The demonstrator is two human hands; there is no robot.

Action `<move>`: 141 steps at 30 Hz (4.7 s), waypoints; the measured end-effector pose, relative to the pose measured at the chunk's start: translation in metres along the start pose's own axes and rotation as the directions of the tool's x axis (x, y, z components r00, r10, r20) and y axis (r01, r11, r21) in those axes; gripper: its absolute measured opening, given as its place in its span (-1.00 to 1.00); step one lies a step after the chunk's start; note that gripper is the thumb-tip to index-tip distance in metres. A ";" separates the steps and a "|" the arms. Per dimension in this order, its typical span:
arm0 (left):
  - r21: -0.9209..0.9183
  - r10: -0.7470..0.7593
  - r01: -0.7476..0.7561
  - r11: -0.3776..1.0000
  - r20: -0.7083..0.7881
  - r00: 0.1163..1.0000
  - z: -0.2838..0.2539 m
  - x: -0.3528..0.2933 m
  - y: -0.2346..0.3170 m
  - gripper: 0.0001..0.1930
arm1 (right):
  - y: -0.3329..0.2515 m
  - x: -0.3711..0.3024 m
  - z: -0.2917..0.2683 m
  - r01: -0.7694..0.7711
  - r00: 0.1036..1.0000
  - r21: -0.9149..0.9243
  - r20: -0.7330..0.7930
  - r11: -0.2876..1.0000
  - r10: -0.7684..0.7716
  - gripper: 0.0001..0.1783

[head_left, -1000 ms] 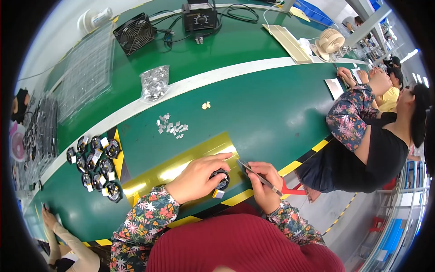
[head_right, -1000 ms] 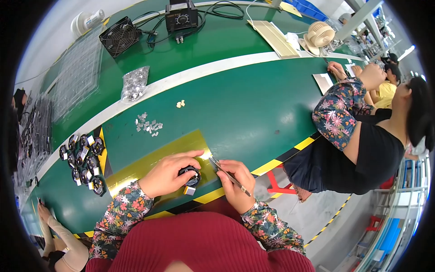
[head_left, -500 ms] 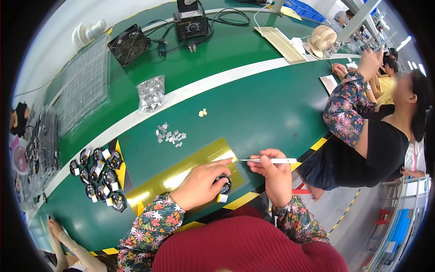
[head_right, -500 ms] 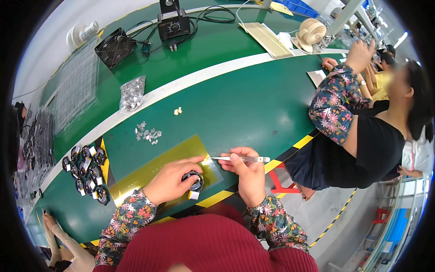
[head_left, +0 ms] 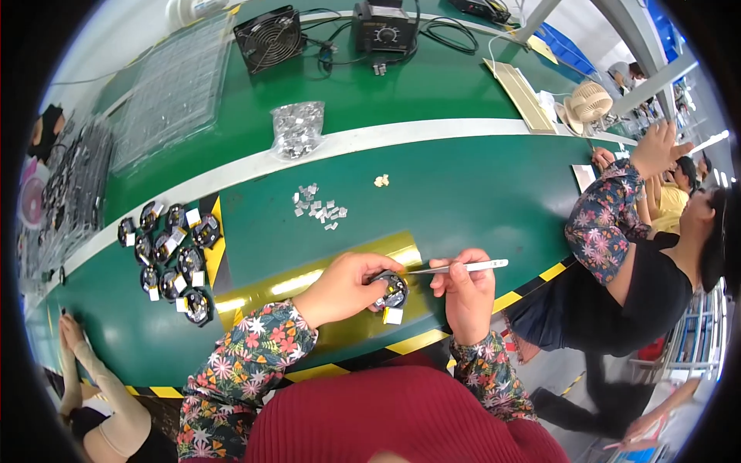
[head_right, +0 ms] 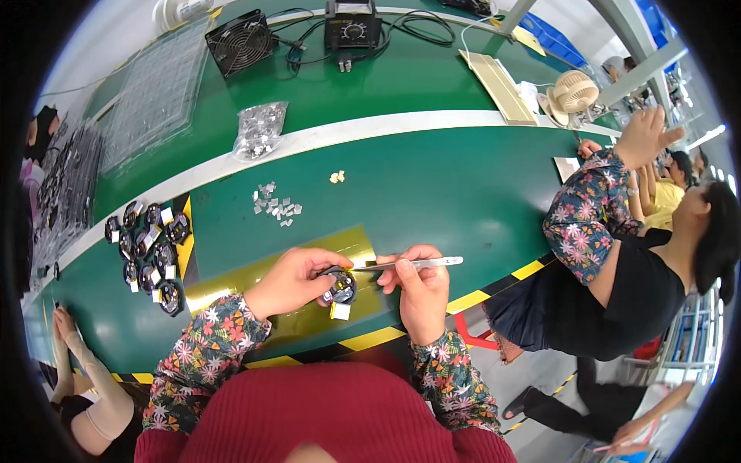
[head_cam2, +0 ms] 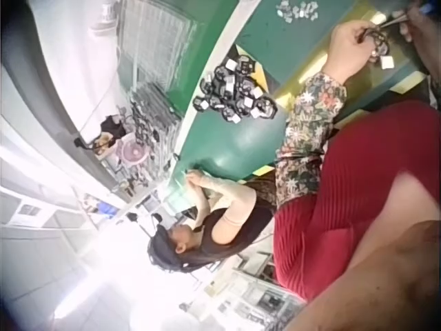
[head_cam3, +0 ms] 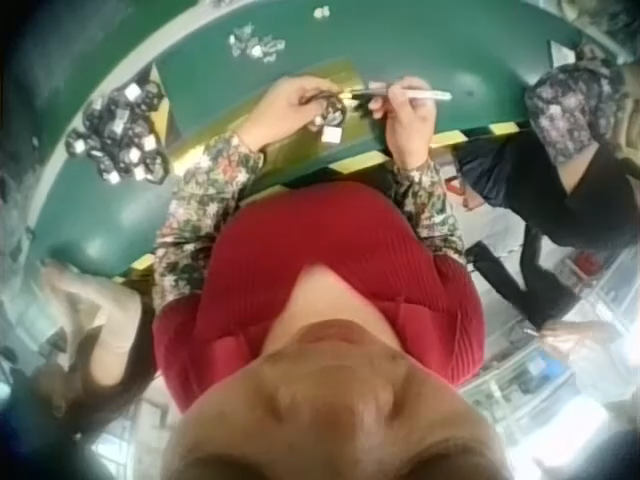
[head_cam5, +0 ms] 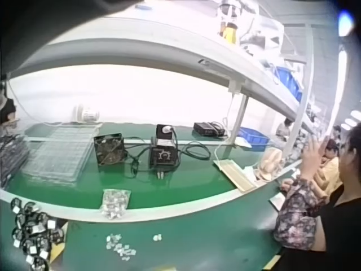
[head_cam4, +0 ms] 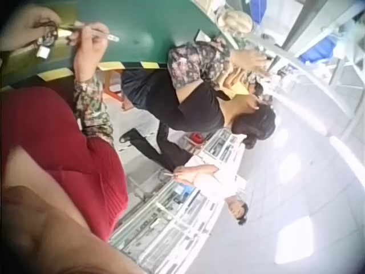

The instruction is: The person assembles small electronic components, circuit boards, plastic housings, and screws at a factory workstation. The person uses tweezers to manipulate the small components.

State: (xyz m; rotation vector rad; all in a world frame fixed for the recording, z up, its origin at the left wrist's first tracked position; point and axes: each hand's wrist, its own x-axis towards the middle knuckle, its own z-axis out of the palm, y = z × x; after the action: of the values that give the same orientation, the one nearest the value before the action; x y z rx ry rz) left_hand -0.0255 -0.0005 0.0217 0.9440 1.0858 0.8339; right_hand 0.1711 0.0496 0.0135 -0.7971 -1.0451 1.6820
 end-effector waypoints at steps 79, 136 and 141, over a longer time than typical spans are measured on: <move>-0.049 0.186 -0.192 0.980 -0.108 0.977 -0.007 0.003 -0.006 -0.76 | 0.002 0.000 0.035 0.664 0.744 -0.711 0.596 0.231 -0.303 -0.72; 0.680 0.639 0.664 0.309 -0.666 0.385 -0.212 -0.127 -0.004 -0.92 | -0.053 0.057 0.048 0.647 0.650 -0.729 0.372 0.225 -0.663 -0.95; 0.797 0.768 0.557 0.232 -0.502 0.398 -0.207 -0.126 0.003 -0.95 | -0.039 0.057 0.085 0.767 0.604 -0.571 0.492 0.291 -0.627 -0.91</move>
State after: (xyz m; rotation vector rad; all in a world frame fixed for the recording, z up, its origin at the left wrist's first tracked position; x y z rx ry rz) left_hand -0.2578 -0.0698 0.0298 1.7511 2.9202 0.7223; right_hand 0.0947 0.0872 0.0824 -0.5036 -1.9367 0.4696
